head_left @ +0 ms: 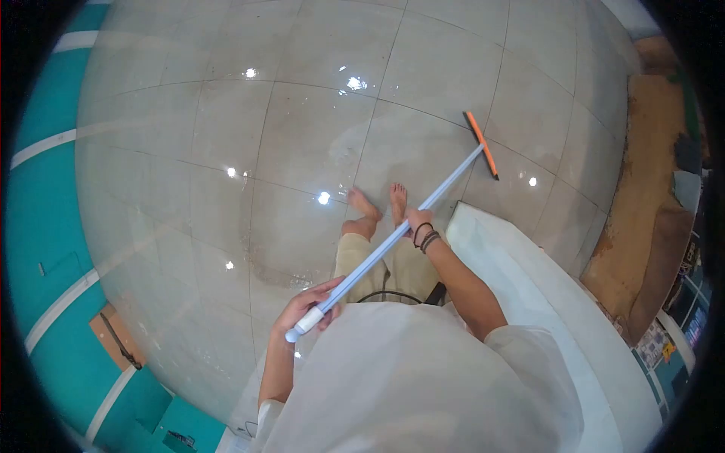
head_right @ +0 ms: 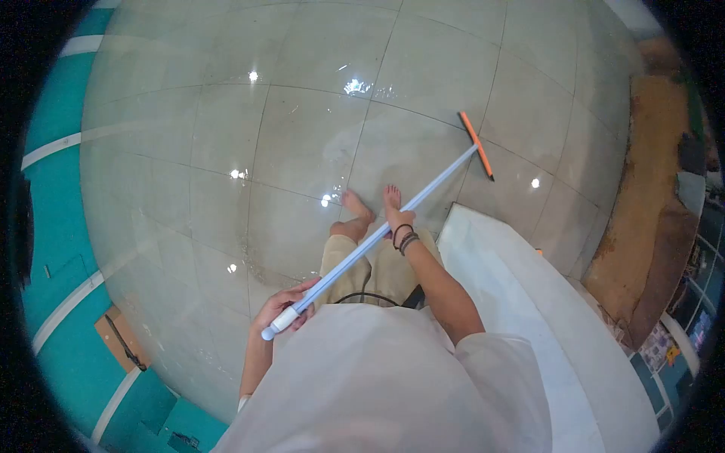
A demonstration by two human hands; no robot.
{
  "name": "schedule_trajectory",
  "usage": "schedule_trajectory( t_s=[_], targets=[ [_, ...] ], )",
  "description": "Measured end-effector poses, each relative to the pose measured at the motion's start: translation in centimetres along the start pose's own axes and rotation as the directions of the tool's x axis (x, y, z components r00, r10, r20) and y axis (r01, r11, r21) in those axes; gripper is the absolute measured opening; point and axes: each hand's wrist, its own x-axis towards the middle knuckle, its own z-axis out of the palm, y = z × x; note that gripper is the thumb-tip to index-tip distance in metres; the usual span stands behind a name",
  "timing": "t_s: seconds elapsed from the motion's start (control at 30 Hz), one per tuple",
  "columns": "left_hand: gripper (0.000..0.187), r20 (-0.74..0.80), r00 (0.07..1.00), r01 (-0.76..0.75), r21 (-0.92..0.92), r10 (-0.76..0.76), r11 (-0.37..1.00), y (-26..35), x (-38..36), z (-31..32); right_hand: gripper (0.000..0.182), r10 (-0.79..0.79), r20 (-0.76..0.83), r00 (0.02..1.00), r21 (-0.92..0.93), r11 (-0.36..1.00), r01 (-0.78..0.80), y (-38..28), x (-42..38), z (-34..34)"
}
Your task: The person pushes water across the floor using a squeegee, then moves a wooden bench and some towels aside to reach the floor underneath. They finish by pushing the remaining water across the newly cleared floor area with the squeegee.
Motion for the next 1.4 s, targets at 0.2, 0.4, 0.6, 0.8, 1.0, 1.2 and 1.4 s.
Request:
schedule_trajectory(
  t_s=[0.2, 0.4, 0.6, 0.8, 1.0, 1.2, 1.4],
  targets=[
    [0.069, 0.096, 0.969, -0.172, -0.397, 0.227, 0.901, 0.2, -1.8, 1.4, 0.009, -0.044, -0.142, 0.989, -0.088, 0.996, 0.032, 5.1, 6.6, -0.2],
    [0.068, 0.139, 0.733, -0.657, -0.104, 0.665, 0.746, -0.3, -1.9, 1.7, 0.007, 0.078, 0.004, 0.997, 0.079, 0.994, -0.078, 0.5, 2.2, -1.3],
    [0.045, 0.51, 0.641, -0.712, 0.114, 0.574, 0.693, 0.6, 1.5, 0.9, 0.008, 0.043, -0.013, 0.999, 0.074, 0.996, -0.042, -0.6, 3.5, -3.5],
    [0.049, 0.5, 0.687, -0.618, 0.02, 0.527, 0.786, -0.9, 2.4, -1.4, 0.004, 0.048, -0.01, 0.999, 0.025, 0.999, -0.048, -1.7, 4.2, -2.7],
    [0.062, 0.367, 0.748, -0.555, -0.111, 0.553, 0.824, -0.3, 1.7, -2.3, 0.008, 0.042, -0.04, 0.998, -0.103, 0.994, -0.046, -0.9, 3.5, -1.3],
    [0.074, 0.457, 0.719, -0.589, 0.001, 0.524, 0.808, -0.2, 2.2, -3.0, 0.017, 0.042, -0.067, 0.997, -0.041, 0.998, -0.044, -0.7, 3.9, -1.0],
    [0.081, 0.306, 0.795, -0.526, -0.084, 0.524, 0.846, 1.2, 2.1, -4.4, 0.014, 0.113, -0.163, 0.98, 0.081, 0.992, -0.101, -0.7, 5.8, 0.9]
  ],
)
